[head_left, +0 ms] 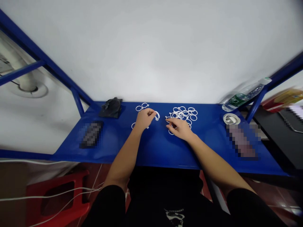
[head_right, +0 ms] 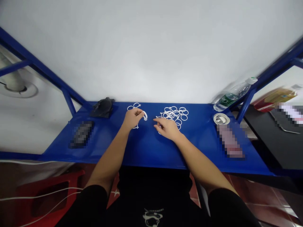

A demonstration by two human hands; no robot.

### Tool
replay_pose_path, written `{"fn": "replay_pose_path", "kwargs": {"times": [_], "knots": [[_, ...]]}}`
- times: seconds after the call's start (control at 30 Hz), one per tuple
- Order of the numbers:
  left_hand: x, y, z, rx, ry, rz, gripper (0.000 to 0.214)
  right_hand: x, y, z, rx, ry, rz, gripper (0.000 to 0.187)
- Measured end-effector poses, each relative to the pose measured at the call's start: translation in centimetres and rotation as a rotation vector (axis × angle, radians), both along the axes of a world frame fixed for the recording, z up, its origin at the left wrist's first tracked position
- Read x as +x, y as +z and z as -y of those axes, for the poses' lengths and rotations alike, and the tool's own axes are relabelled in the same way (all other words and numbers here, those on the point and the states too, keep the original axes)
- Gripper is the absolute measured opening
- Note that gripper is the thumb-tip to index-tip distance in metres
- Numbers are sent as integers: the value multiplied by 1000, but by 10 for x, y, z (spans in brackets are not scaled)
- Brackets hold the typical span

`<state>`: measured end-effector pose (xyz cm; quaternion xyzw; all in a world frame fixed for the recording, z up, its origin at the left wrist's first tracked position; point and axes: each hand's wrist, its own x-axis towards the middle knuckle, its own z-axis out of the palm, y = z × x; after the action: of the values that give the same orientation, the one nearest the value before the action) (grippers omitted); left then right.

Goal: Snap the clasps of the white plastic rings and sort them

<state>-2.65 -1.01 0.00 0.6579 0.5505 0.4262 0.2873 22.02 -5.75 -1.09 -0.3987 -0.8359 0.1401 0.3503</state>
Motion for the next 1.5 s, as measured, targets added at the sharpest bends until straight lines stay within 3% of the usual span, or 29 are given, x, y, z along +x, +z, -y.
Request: {"fn": "replay_pose_path", "kwargs": {"times": [0.1, 0.23, 0.4, 0.47, 0.6, 0.8, 1.03, 1.2, 1.5], "knots": [[30, -11, 12, 49, -132, 244, 20, -1, -2, -1, -39, -50, -5, 33], [50, -19, 25, 89, -233, 268, 25, 6, -2, -5, -21, -100, -61, 27], [48, -15, 28, 187, -244, -83, 10, 11, 4, -5, -24, -155, -68, 24], [45, -14, 25, 220, -191, -166, 23, 10, 7, -5, -66, -162, -31, 22], [40, -12, 21, 273, -76, -118, 34, 9, 7, -7, -90, -167, 45, 19], [47, -11, 27, 358, -354, -134, 20, 9, 1, -9, -93, -168, 64, 18], [53, -19, 25, 343, -324, -80, 11, 9, 3, -8, -86, -167, 31, 19], [53, -14, 27, 352, -288, -63, 9, 13, 6, -9, -82, -46, 53, 26], [50, -19, 23, 340, -427, -20, 7, 15, 6, -8, -96, 71, 58, 33]]}}
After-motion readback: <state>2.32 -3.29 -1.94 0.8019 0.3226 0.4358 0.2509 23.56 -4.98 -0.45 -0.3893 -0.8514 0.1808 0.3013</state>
